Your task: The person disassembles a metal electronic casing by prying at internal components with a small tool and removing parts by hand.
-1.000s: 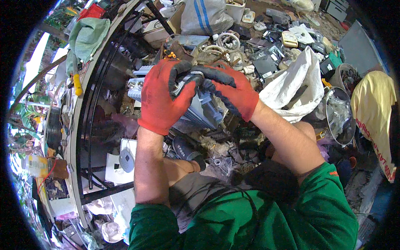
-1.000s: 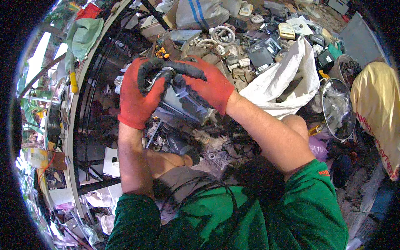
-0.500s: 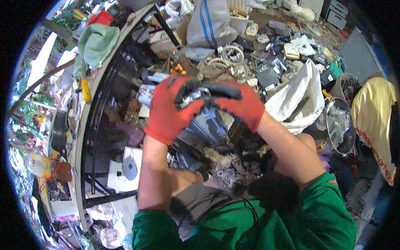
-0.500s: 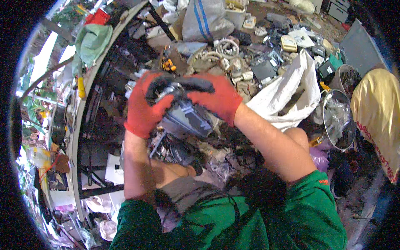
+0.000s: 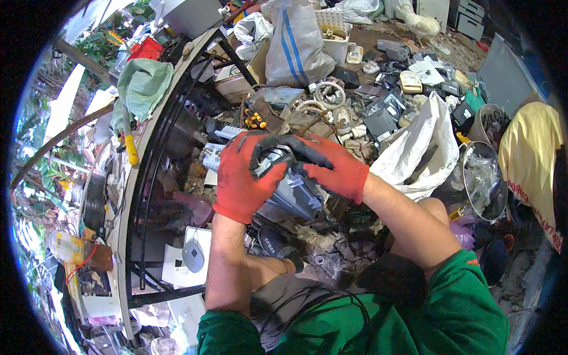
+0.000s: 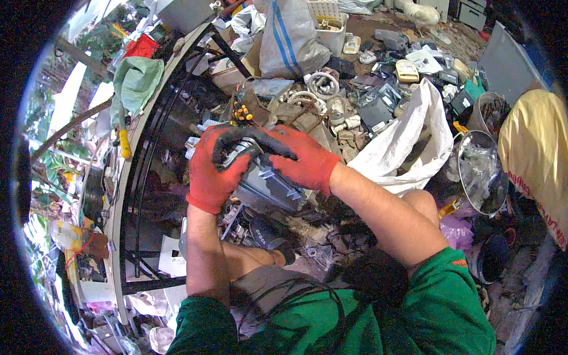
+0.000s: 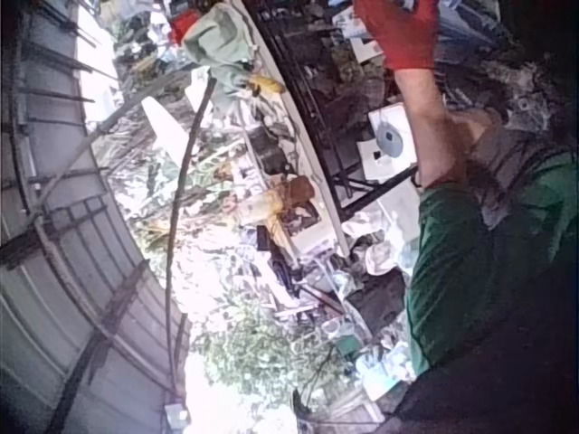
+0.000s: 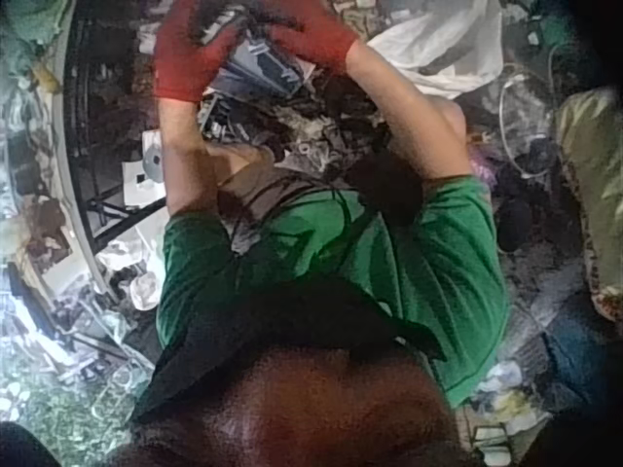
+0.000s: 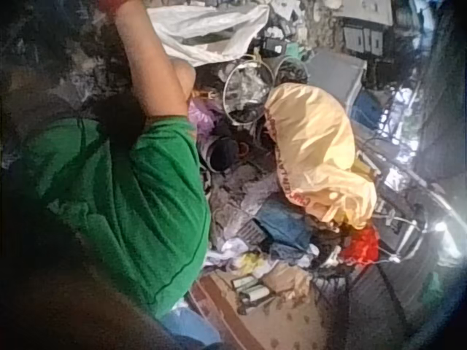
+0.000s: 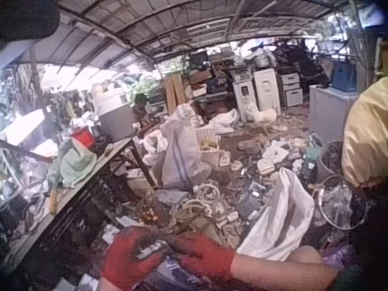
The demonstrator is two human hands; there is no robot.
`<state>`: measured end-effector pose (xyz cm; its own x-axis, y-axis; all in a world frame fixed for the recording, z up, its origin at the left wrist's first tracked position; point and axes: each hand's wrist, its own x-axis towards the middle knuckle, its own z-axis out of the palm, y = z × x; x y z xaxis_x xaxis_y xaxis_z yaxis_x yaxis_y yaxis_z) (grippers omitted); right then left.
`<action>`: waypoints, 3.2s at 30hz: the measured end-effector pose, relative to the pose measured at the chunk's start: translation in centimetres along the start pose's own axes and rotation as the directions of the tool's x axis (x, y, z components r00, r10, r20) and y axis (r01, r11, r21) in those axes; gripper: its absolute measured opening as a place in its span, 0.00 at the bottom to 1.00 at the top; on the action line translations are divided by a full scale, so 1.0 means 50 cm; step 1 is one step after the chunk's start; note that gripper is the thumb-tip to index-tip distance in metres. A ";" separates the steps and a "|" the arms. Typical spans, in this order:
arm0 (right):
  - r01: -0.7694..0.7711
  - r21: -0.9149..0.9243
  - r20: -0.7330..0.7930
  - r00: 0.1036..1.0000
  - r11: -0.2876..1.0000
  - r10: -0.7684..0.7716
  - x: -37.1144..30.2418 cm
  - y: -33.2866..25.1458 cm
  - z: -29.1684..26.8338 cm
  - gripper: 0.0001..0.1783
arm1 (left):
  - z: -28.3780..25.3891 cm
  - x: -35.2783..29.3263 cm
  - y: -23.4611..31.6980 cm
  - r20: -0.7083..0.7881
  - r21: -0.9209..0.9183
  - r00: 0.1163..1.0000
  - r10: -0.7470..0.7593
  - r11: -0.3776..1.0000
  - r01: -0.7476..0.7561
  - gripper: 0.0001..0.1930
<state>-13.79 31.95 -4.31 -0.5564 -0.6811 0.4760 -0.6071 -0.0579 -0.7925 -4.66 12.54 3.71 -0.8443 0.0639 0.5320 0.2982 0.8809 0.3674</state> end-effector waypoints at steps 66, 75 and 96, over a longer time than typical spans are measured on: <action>-0.098 0.117 -0.330 0.935 0.988 0.131 -0.023 -0.015 0.085 0.18 | -0.005 0.000 -0.023 0.040 -0.248 0.998 -0.054 0.967 0.063 0.16; -0.059 0.078 -0.359 0.930 0.995 0.083 -0.020 -0.003 0.079 0.17 | -0.040 0.015 -0.031 0.292 -0.146 0.955 0.052 0.989 -0.009 0.20; -0.126 0.143 -0.294 0.942 0.982 0.164 -0.026 0.003 0.070 0.21 | -0.042 0.038 -0.042 0.363 -0.209 0.925 0.114 0.977 -0.038 0.22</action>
<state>-11.16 30.27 -6.38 -0.7899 -0.4366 0.4306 -0.4449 -0.0753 -0.8924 -5.97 9.82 5.57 -0.9086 0.3293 0.2570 0.4165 0.7602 0.4985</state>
